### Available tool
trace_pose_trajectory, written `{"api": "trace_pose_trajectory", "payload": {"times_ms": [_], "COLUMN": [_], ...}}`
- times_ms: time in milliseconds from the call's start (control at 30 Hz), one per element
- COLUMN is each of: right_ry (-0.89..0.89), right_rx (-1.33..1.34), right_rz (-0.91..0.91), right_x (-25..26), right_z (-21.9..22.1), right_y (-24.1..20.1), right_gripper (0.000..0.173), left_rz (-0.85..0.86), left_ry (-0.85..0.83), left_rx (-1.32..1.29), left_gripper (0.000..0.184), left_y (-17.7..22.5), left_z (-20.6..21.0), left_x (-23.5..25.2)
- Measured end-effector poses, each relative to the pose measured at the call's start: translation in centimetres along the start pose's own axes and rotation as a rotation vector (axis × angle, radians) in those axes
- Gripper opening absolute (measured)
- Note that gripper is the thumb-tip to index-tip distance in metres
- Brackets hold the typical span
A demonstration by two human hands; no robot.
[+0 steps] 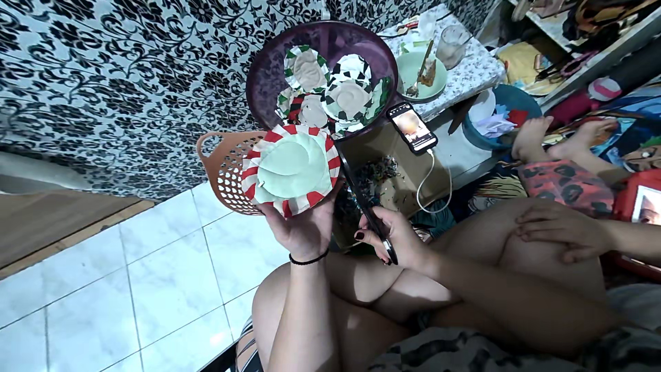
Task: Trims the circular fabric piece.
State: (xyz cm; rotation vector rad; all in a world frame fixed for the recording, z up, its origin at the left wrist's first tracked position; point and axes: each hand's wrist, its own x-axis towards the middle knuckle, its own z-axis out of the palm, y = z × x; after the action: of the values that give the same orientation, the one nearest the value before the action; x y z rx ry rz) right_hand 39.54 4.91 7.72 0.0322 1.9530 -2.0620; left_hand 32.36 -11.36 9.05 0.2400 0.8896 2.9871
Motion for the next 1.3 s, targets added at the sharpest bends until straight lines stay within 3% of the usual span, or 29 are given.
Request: {"api": "trace_pose_trajectory", "payload": {"times_ms": [200, 333, 600, 867, 933, 1100, 1300], "right_ry": [-0.044, -0.147, -0.081, -0.078, -0.081, -0.125, -0.209], "right_rx": [-0.021, -0.081, -0.181, -0.055, -0.054, -0.162, -0.175], "right_rz": [0.034, -0.009, -0.134, 0.072, 0.078, -0.013, -0.005], "right_x": [-0.1, 0.0, 0.2, 0.2, 0.3, 0.2, 0.2], "right_z": [0.0, -0.2, -0.6, -0.6, -0.6, -0.4, -0.1], "right_y": [0.1, 0.8, 0.5, 0.3, 0.3, 1.1, 0.6], "right_gripper": [0.033, 0.054, 0.06, 0.047, 0.05, 0.069, 0.063], "left_rz": [0.035, 0.013, 0.032, 0.049, 0.06, 0.148, 0.107], "left_ry": [0.119, 0.133, 0.119, 0.095, 0.092, 0.108, 0.105], "left_rx": [0.055, 0.039, 0.098, 0.063, 0.121, 0.562, 0.446], "left_gripper": [0.047, 0.029, 0.025, 0.025, 0.026, 0.033, 0.04], "left_y": [0.1, 0.6, 0.6, 0.6, 0.5, -0.5, -0.9], "left_z": [-0.2, -0.3, -0.7, -0.7, -0.7, -1.5, -0.9], "left_x": [-0.3, -0.4, -0.5, -0.7, -0.7, -0.9, -0.9]}}
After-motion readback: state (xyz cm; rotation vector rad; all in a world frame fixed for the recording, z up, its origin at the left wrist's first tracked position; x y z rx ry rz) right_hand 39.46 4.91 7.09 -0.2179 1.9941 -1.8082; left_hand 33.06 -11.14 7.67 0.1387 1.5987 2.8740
